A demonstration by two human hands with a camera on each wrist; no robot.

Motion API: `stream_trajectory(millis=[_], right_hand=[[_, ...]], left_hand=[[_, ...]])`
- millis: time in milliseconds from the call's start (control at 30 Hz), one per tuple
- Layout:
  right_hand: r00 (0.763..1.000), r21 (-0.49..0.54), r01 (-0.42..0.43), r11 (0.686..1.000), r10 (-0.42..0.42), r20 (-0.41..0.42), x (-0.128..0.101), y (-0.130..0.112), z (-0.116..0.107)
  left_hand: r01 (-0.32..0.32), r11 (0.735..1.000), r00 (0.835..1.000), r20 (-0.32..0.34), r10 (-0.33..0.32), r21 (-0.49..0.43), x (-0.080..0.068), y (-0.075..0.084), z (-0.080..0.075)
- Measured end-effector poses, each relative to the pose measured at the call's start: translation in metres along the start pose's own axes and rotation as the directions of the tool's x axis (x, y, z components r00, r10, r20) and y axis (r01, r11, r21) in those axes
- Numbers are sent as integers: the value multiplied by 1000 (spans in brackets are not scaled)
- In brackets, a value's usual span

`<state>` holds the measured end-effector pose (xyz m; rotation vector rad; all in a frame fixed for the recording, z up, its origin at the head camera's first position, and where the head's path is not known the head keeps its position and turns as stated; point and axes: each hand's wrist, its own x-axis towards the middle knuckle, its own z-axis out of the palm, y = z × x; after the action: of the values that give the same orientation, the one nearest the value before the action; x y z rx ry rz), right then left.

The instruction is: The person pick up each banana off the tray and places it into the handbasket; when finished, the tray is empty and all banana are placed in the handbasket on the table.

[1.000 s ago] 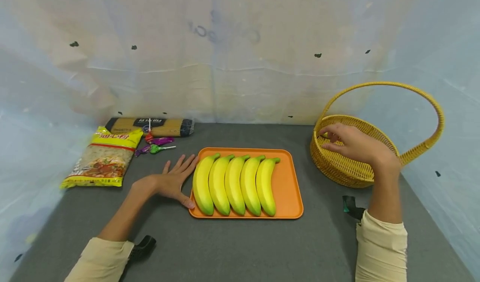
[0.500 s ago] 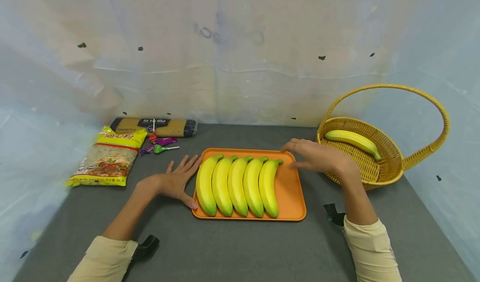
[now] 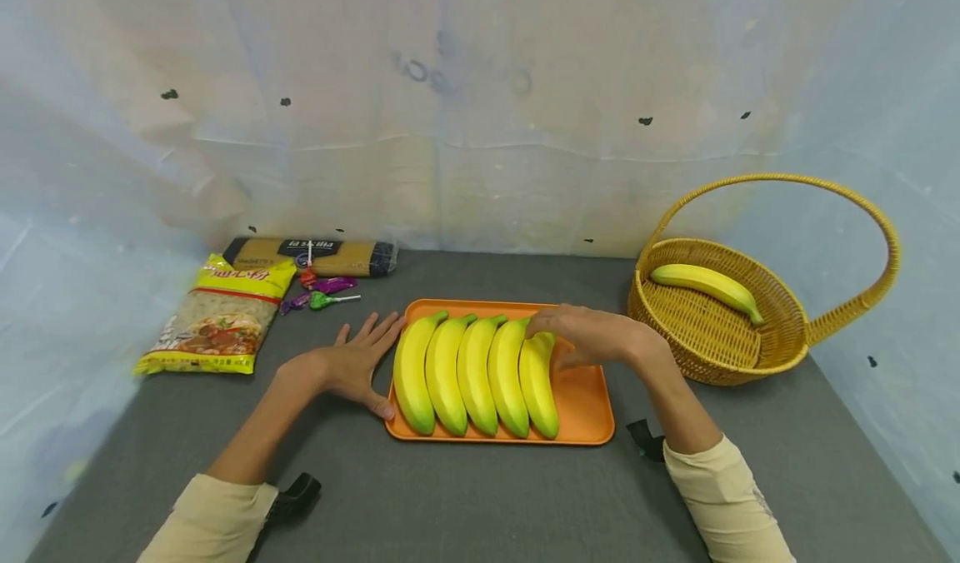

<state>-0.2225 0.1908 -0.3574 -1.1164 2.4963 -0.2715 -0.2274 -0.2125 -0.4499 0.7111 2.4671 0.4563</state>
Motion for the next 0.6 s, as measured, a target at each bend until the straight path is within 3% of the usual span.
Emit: stream_trajectory(millis=[133,467,600], right_hand=[[1000,2,-23,1000,23,20,2,-1,1],[994,-108,-93,990,99,50,8,8,12],[999,-146,-35,989,39,22,9,13,13]], left_hand=[[-20,1000,1000,-7,20,-21,-5,9,-4],[33,999,999,14,-34,40,-13,27,-9],[52,996,999,-1,-52,68,-3,13,0]])
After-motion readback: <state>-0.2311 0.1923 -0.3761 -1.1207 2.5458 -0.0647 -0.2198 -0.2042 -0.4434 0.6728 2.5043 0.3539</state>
